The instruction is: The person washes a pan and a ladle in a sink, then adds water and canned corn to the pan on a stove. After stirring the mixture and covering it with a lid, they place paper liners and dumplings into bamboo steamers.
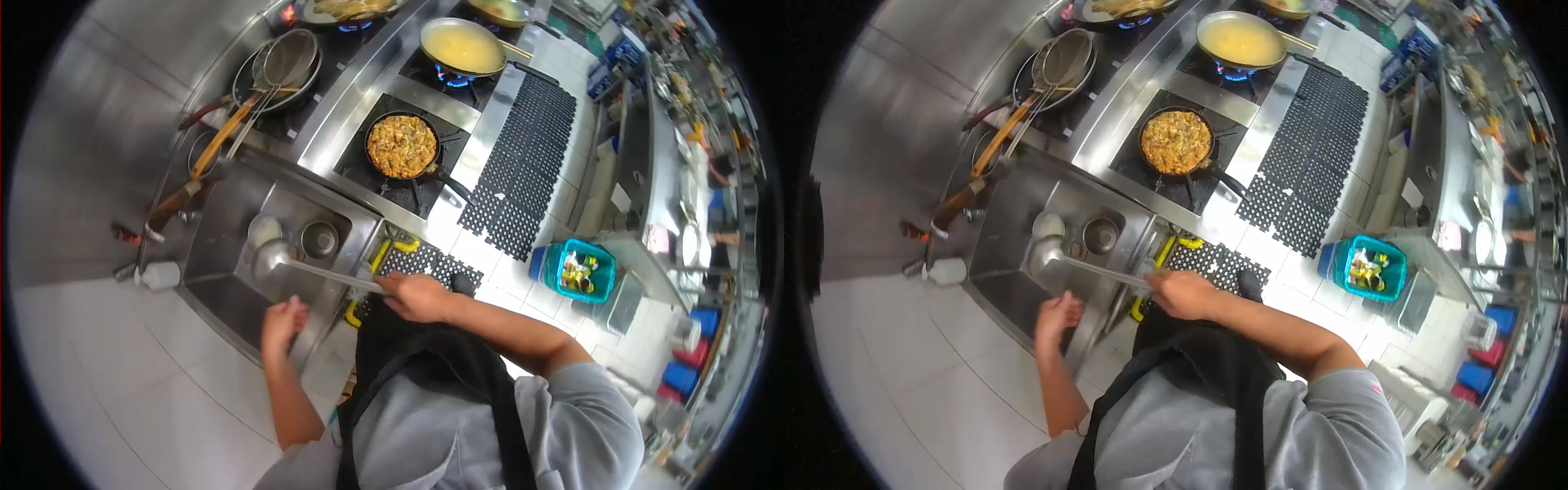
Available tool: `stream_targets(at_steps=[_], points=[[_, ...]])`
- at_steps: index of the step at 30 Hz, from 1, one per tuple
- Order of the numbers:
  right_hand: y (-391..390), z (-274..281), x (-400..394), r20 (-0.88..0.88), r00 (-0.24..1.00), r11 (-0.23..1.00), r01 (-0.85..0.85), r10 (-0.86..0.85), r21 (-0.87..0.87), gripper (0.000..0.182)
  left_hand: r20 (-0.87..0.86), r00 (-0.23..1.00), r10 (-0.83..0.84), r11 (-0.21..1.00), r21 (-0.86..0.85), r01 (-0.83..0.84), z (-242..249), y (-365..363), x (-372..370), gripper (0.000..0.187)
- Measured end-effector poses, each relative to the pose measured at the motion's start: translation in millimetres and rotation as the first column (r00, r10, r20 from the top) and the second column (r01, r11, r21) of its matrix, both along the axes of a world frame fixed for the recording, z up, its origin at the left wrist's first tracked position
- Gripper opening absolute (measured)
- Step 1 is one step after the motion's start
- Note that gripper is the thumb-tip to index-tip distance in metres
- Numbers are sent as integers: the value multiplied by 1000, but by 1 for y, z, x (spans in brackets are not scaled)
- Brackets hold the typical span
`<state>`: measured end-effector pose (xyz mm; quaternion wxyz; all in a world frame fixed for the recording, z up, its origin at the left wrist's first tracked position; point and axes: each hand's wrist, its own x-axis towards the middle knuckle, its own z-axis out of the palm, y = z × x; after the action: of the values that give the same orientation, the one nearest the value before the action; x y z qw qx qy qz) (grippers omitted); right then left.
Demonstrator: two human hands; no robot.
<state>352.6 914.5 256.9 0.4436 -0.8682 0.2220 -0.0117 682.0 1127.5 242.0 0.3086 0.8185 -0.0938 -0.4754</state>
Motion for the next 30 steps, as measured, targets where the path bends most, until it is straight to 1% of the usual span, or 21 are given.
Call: stream_targets(at_steps=[2,3,4,6,7,8,9,10,11,12,14,16,17,18,19,20,21,24,26,28,30], points=[[4,9,7,11,993,993,-120,120,-20,51,-349,932,95,921,-324,-215,31,-32,-112,74],[2,12,0,7,980,978,-200,201,-52,56,-556,803,214,771,-408,-488,-2,-31,-151,64],[-4,7,-16,28,972,971,-231,233,-55,56,-539,807,241,756,-417,-505,-31,-34,-185,64],[-3,-6,-45,329,902,956,-294,280,-7,46,-407,792,455,572,-549,-610,-57,-20,-227,42],[-20,-13,-63,178,939,946,-313,295,89,40,-391,791,471,569,-550,-611,-44,-4,-244,42],[-38,-11,-88,109,990,987,-99,85,129,36,-432,733,525,538,-499,-679,-29,8,-264,33],[-57,-32,-109,90,965,953,227,-248,199,31,-474,666,576,497,-444,-746,-18,20,-285,25],[-79,-49,-126,83,865,867,486,-495,106,27,-476,653,589,474,-452,-756,-11,36,-303,25],[-110,-61,-140,168,787,796,605,-594,-22,27,-485,595,641,426,-420,-802,-5,54,-315,22],[-146,-83,-147,165,767,756,641,-620,-132,34,-490,535,688,377,-388,-841,2,69,-323,19],[-203,-118,-145,127,714,692,700,-689,-178,43,-505,507,698,312,-423,-851,17,104,-342,19],[-244,-111,-129,-157,781,796,580,-604,-173,58,-520,487,701,244,-466,-850,34,125,-351,18],[-261,-138,-118,-132,838,846,511,-530,-154,70,-529,523,668,277,-476,-835,44,135,-356,20],[-281,-174,-101,-177,878,883,463,-445,78,63,-539,555,633,306,-484,-820,51,142,-363,22],[-280,-161,-86,-195,891,776,453,-410,438,56,-529,551,646,308,-480,-822,55,146,-368,26],[-275,-148,-78,-213,903,551,400,-373,732,49,-531,535,657,289,-478,-829,58,154,-369,26],[-263,-133,-67,-295,871,406,453,-393,794,37,-575,533,621,330,-426,-843,60,162,-369,26],[-247,-138,-61,-139,890,490,363,-433,793,37,-630,511,585,373,-351,-859,60,195,-393,26],[-222,-115,-62,-116,868,500,382,-483,777,37,-606,547,578,476,-294,-829,51,235,-418,29],[-203,-94,-66,-70,809,514,435,-583,739,37,-441,625,644,631,-157,-760,74,251,-456,26],[-189,-58,-68,-8,787,600,476,-617,643,39,-476,568,671,579,-142,-803,62,291,-505,22]])
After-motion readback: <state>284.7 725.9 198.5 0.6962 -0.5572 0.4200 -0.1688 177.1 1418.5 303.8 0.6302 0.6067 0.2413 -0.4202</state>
